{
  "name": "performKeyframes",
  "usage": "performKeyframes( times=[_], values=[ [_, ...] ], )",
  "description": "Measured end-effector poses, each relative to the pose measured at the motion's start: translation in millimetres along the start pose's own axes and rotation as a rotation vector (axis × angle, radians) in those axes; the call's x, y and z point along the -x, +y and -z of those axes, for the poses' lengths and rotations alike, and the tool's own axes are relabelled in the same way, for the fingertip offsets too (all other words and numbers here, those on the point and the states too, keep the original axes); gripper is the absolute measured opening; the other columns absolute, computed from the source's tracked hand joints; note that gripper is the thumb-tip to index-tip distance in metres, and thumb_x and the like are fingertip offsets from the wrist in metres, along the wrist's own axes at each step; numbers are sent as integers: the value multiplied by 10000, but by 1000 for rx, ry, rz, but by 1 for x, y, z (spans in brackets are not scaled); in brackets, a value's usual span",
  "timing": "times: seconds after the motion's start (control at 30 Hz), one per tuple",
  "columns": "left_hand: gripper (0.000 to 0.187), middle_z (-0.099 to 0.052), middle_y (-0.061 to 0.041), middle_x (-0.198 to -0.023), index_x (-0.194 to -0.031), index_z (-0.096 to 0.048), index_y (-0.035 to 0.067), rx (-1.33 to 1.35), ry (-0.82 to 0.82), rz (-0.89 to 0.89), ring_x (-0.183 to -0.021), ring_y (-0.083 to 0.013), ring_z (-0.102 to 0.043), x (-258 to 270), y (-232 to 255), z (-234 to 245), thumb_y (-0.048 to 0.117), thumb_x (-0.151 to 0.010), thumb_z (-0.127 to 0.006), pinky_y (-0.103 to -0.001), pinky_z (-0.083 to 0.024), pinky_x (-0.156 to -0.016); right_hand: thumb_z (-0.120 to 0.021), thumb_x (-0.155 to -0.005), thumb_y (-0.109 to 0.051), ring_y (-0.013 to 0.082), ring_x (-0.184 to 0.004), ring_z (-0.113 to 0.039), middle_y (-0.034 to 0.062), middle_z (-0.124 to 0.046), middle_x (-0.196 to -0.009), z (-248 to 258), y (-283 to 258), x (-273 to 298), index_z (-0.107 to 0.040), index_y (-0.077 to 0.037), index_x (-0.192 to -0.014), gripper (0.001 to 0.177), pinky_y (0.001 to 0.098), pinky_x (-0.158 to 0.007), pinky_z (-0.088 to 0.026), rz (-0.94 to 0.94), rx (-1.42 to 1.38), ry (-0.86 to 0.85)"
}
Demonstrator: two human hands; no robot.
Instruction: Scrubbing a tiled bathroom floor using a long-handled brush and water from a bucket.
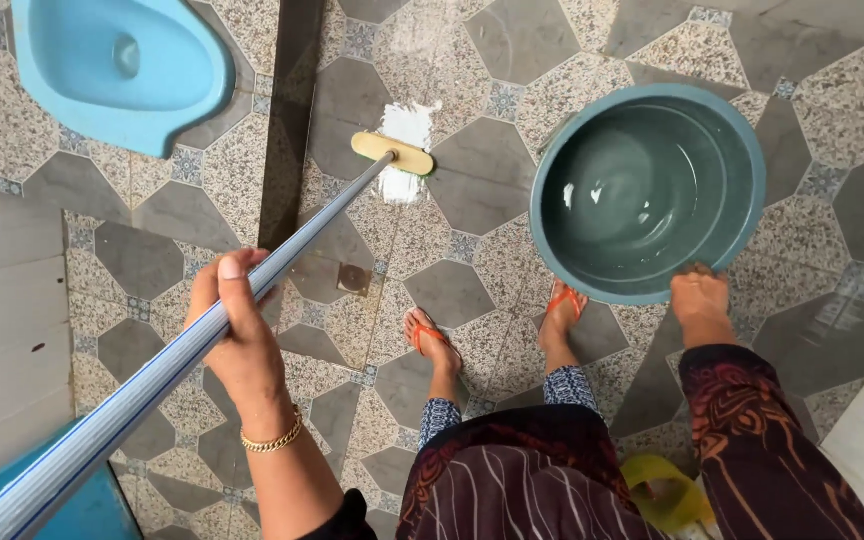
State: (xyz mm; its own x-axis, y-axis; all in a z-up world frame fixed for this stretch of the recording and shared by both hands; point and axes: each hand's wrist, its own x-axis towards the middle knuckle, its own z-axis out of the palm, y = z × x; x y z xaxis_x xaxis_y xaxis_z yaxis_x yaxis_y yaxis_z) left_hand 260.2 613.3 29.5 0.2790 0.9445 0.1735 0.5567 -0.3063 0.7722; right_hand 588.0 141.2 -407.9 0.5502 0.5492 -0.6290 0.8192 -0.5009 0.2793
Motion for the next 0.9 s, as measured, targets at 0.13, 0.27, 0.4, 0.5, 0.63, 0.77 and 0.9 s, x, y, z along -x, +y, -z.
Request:
performKeyframes(
  times=[0.13, 0.27, 0.4, 0.5, 0.63, 0.77, 0.9],
  values=[
    [316, -702, -273, -1007, -1032, -716, -38, 95, -14, 154, -960, -409, -720, 7, -7, 12, 209, -1126, -543, -495, -628, -820, -653, -903, -248, 374, -1096, -727, 206, -777, -1091, 91, -11, 8, -817, -102, -1098, 293, 525, -884, -550, -176, -286, -288],
    [314, -741, -235, -1010, -914, -717, 0, 245, 35, 194, -928, -326, -733, 10, 3, 25, 212, -1092, -567, -446, -639, -769, -677, -964, -284, 413, -1257, -628, 233, -708, -1259, 236, -88, 49, -696, -96, -1333, 415, 538, -1045, -488, 97, -715, 177],
    [325, -753, -207, -1018, -916, -724, 13, 349, 31, 228, -935, -269, -726, 6, 13, 31, 265, -1067, -585, -413, -630, -763, -705, -919, -79, 434, -1431, -412, 261, -513, -1485, 432, -222, 110, -516, -89, -1499, 611, 575, -1155, -343, 391, -1099, 306],
    [268, -750, -213, -1019, -936, -744, 16, 413, -77, 165, -877, -296, -715, -4, 26, 41, 240, -1022, -624, -438, -646, -724, -771, -817, 29, 412, -1475, -337, 188, -449, -1561, 487, -308, 104, -488, -113, -1504, 757, 620, -1182, -290, 700, -1013, 571],
    [95, -703, -186, -988, -941, -613, 22, 747, -58, 31, -1067, -324, -703, -27, 40, 98, 95, -1000, -623, -523, -495, -1101, -782, -739, -11, 181, -1200, -591, -63, -656, -1152, 460, -358, 33, -625, -270, -1134, 497, 439, -1047, -396, 482, -1085, 865],
    [130, -666, -207, -860, -920, -584, -5, 879, -201, -232, -957, -360, -717, -51, 43, 178, 105, -943, -650, -569, -474, -1152, -765, -812, -64, 174, -1102, -628, -63, -651, -1044, 450, -317, 17, -632, -269, -1015, 316, 443, -969, -418, 351, -958, 774],
    [112, -695, -231, -858, -887, -617, -30, 935, -257, -187, -962, -401, -724, -54, 9, 159, 59, -924, -675, -612, -479, -1093, -765, -821, -73, 238, -1216, -573, -57, -624, -1103, 433, -295, 0, -639, -292, -1049, 340, 509, -989, -426, 249, -848, 751]
  ],
)
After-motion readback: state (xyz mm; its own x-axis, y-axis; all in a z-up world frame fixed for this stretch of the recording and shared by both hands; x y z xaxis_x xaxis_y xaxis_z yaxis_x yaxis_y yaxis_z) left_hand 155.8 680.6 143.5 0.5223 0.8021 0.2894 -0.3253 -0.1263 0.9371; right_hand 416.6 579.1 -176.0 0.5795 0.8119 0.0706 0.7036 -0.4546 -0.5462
